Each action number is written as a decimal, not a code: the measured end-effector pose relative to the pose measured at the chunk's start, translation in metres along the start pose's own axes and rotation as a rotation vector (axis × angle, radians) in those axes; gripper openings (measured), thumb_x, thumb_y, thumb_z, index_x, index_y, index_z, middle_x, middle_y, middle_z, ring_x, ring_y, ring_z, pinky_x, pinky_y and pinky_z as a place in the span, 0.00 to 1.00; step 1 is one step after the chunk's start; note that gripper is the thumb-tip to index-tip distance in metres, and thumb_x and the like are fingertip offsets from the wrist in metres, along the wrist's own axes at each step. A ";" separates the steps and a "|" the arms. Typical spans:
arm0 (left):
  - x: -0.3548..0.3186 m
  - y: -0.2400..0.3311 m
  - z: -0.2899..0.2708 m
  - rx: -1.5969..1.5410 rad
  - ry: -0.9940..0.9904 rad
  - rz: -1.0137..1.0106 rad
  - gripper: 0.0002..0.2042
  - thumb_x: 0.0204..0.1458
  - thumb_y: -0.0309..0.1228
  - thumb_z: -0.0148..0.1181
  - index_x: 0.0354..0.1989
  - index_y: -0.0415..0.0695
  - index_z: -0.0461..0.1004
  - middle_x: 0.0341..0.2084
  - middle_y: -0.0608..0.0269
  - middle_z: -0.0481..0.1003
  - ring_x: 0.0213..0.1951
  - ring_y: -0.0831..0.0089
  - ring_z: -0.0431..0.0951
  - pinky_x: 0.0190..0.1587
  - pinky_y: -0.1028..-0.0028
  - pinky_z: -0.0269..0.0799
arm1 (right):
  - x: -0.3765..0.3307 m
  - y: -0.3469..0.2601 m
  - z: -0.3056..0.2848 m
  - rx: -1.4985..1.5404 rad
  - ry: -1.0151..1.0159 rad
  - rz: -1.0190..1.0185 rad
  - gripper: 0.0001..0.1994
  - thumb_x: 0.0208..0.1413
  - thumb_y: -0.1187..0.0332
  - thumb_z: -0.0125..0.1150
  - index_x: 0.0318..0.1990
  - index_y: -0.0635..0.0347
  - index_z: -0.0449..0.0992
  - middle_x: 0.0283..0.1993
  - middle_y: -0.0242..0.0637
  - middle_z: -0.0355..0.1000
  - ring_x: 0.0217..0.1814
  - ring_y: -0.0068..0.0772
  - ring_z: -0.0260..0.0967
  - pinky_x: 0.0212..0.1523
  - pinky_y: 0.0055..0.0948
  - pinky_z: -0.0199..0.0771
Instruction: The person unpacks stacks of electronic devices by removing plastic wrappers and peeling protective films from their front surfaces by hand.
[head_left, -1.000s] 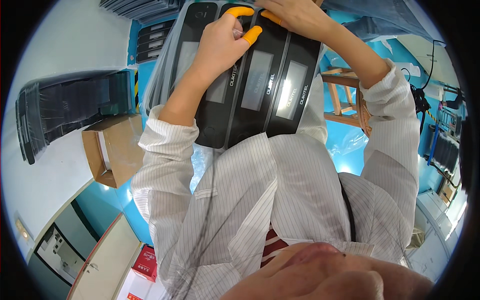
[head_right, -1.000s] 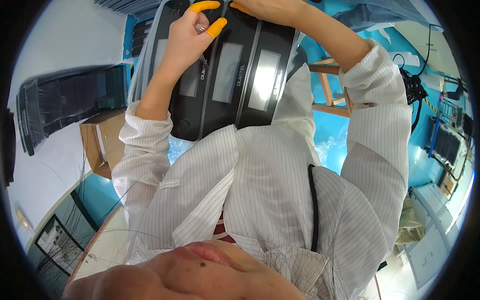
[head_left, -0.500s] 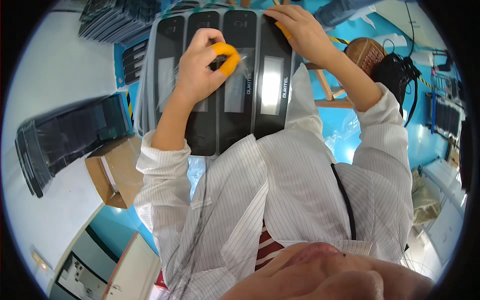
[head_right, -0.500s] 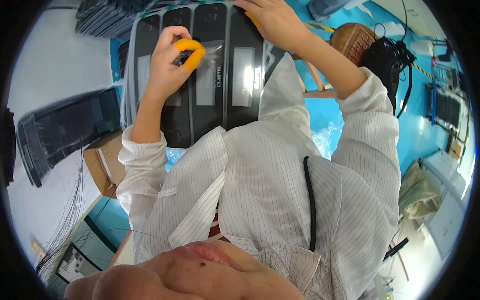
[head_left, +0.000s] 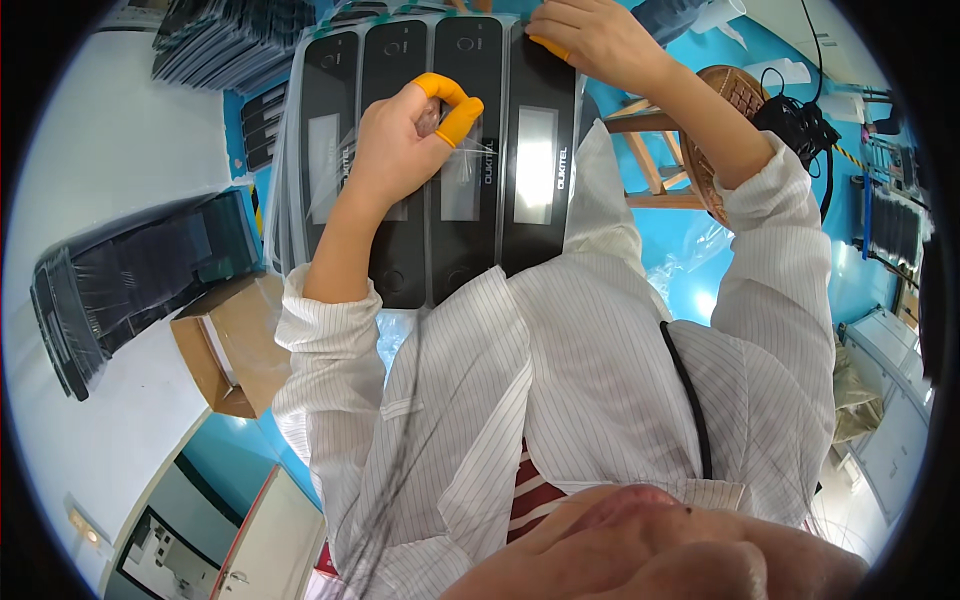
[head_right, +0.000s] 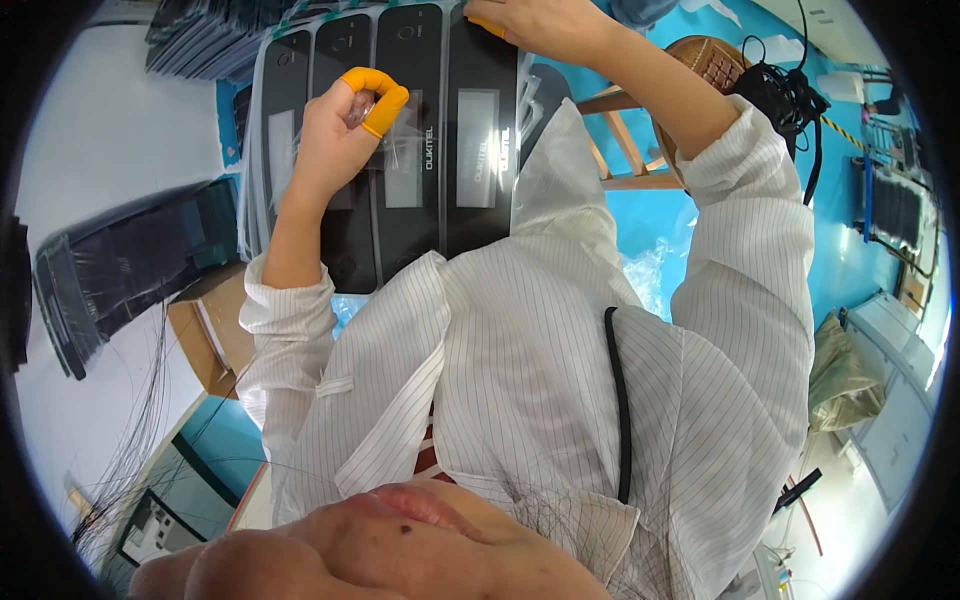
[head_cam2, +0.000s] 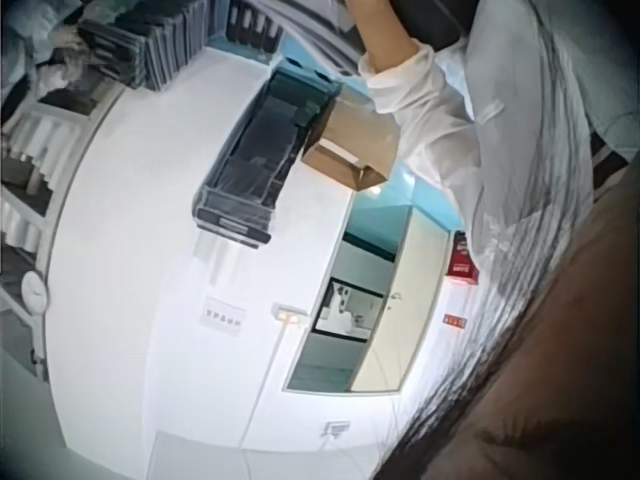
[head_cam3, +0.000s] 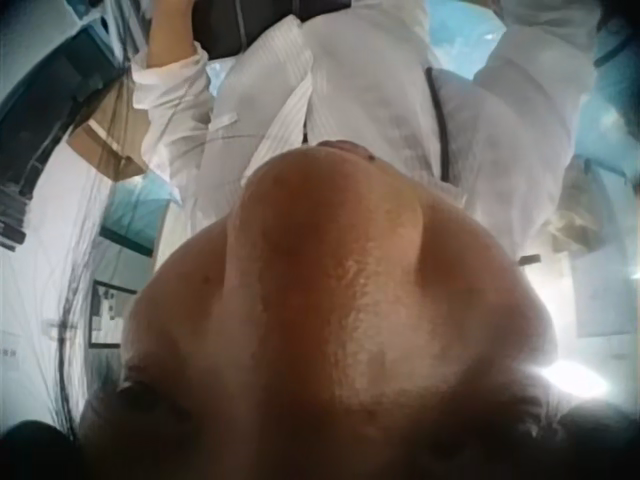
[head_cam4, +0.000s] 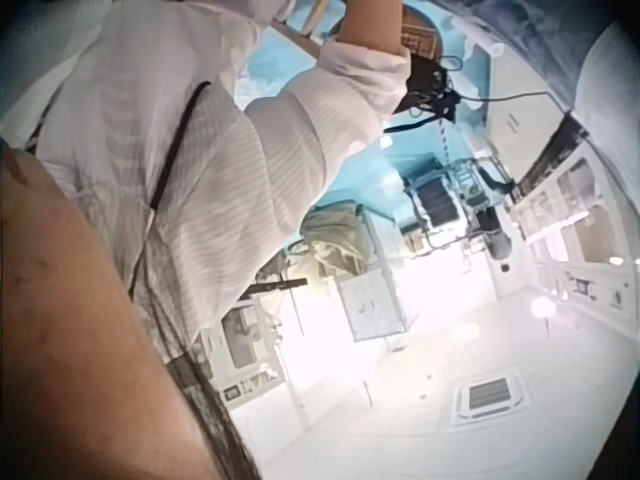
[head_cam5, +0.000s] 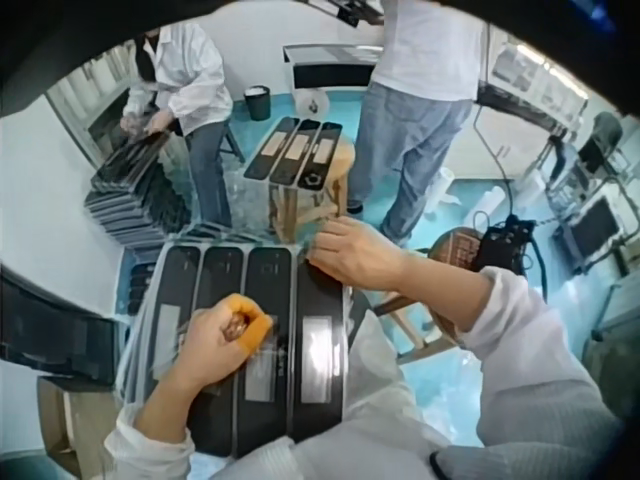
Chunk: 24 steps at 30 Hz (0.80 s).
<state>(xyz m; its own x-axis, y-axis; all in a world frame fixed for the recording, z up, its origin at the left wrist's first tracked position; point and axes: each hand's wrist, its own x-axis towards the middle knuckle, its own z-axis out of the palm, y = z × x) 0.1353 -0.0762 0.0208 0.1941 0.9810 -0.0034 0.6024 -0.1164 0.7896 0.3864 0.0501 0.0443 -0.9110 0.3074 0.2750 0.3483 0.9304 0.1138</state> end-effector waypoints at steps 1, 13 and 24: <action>0.000 -0.001 0.000 -0.015 0.012 0.021 0.10 0.50 0.22 0.64 0.41 0.37 0.75 0.27 0.67 0.74 0.29 0.82 0.69 0.35 0.82 0.66 | -0.001 0.001 0.000 0.003 -0.002 -0.002 0.08 0.50 0.70 0.57 0.36 0.61 0.77 0.35 0.36 0.69 0.43 0.38 0.68 0.48 0.32 0.69; 0.002 0.000 0.002 -0.032 0.095 0.091 0.14 0.45 0.24 0.61 0.42 0.37 0.76 0.26 0.55 0.78 0.27 0.67 0.78 0.35 0.75 0.73 | 0.009 0.012 -0.011 -0.035 0.208 -0.235 0.11 0.45 0.70 0.58 0.36 0.65 0.75 0.33 0.37 0.69 0.37 0.36 0.69 0.44 0.32 0.73; -0.003 0.004 -0.001 0.031 0.104 0.123 0.14 0.45 0.25 0.62 0.42 0.38 0.76 0.20 0.59 0.75 0.22 0.70 0.75 0.28 0.76 0.69 | -0.009 0.007 0.000 -0.270 0.036 -0.320 0.08 0.50 0.70 0.56 0.37 0.62 0.73 0.33 0.35 0.69 0.33 0.32 0.69 0.39 0.30 0.74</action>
<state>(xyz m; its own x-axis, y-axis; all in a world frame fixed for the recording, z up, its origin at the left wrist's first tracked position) 0.1362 -0.0795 0.0245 0.1875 0.9696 0.1571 0.6027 -0.2398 0.7611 0.3969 0.0536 0.0427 -0.9759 -0.0007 0.2180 0.0984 0.8908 0.4436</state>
